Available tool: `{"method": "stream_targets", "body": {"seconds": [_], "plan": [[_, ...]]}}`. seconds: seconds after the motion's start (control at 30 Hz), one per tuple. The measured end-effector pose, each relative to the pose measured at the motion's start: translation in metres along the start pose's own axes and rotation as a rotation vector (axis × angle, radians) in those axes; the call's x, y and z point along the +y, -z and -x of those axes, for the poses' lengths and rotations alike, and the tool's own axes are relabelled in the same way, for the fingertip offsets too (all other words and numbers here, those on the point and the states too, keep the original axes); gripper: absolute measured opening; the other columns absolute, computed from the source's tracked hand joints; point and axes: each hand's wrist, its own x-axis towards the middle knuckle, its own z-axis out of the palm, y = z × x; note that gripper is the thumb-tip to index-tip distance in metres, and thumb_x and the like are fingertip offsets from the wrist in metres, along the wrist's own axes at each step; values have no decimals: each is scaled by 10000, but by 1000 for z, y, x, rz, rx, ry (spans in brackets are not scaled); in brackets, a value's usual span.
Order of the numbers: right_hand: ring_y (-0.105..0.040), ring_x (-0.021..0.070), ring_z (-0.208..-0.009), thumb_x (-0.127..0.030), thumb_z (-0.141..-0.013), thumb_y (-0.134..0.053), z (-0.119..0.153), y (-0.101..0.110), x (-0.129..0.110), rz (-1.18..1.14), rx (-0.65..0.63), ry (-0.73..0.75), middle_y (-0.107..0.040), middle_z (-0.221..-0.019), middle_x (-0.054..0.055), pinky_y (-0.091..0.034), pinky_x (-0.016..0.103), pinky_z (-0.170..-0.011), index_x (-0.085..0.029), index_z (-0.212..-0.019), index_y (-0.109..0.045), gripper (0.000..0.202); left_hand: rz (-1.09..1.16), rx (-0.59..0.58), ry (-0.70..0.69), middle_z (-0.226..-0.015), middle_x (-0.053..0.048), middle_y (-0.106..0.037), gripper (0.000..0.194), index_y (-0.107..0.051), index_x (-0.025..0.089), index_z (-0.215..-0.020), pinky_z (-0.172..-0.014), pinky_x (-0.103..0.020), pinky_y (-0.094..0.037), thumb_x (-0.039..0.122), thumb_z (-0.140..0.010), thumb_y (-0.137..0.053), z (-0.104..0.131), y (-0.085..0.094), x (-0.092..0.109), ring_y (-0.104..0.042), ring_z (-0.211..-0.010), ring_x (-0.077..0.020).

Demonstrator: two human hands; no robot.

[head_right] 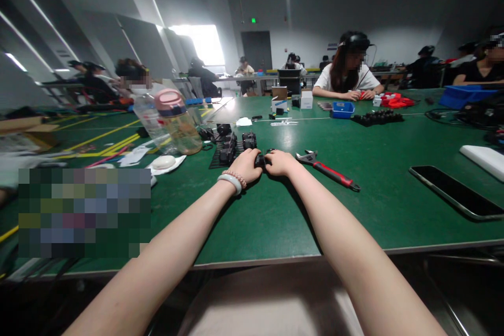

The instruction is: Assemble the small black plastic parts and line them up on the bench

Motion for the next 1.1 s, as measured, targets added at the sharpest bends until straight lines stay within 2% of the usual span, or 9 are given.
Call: {"method": "stream_targets", "body": {"seconds": [0.2, 0.53, 0.8, 0.97, 1.1], "plan": [[-474, 185, -1040, -282, -771, -409, 0, -1, 1, -3, -3, -6, -516, -1141, 80, -355, 279, -891, -167, -1070, -521, 339, 50, -3, -59, -958, -71, -534, 420, -463, 153, -1055, -822, -276, -415, 204, -641, -511, -2, -3, -1, -519, -908, -189], [-486, 199, -1028, -283, -762, -405, 1, 1, 0, -5, 2, -9, -519, -1137, 86, -373, 284, -861, -170, -1046, -510, 323, 80, -25, 7, -1034, -82, -533, 476, -416, 153, -1106, -845, -279, -408, 200, -644, -524, 0, 1, 5, -511, -972, -199], [-561, 240, -893, -301, -708, -465, 5, 10, -6, -2, 26, -14, -578, -1030, 112, -423, 321, -742, -152, -1140, -363, 468, 132, 8, -36, -1014, -82, -557, 471, -419, 147, -1091, -835, -281, -422, 203, -637, -535, -1, 0, 4, -530, -953, -199], [-562, 243, -902, -286, -709, -465, 6, 12, -9, 6, 19, -10, -579, -1036, 133, -416, 319, -751, -128, -1143, -345, 478, 180, -32, -23, -1075, -74, -543, 517, -373, 164, -1144, -863, -280, -407, 163, -649, -521, 2, 8, 12, -522, -993, -191], [-565, 248, -892, -289, -706, -474, 6, 13, -10, 17, 12, -16, -586, -1019, 130, -418, 314, -737, -132, -1116, -365, 453, 172, -53, 32, -1154, -82, -506, 636, -293, 164, -1223, -902, -285, -383, 144, -636, -538, 4, 16, 17, -491, -1055, -203]]}}
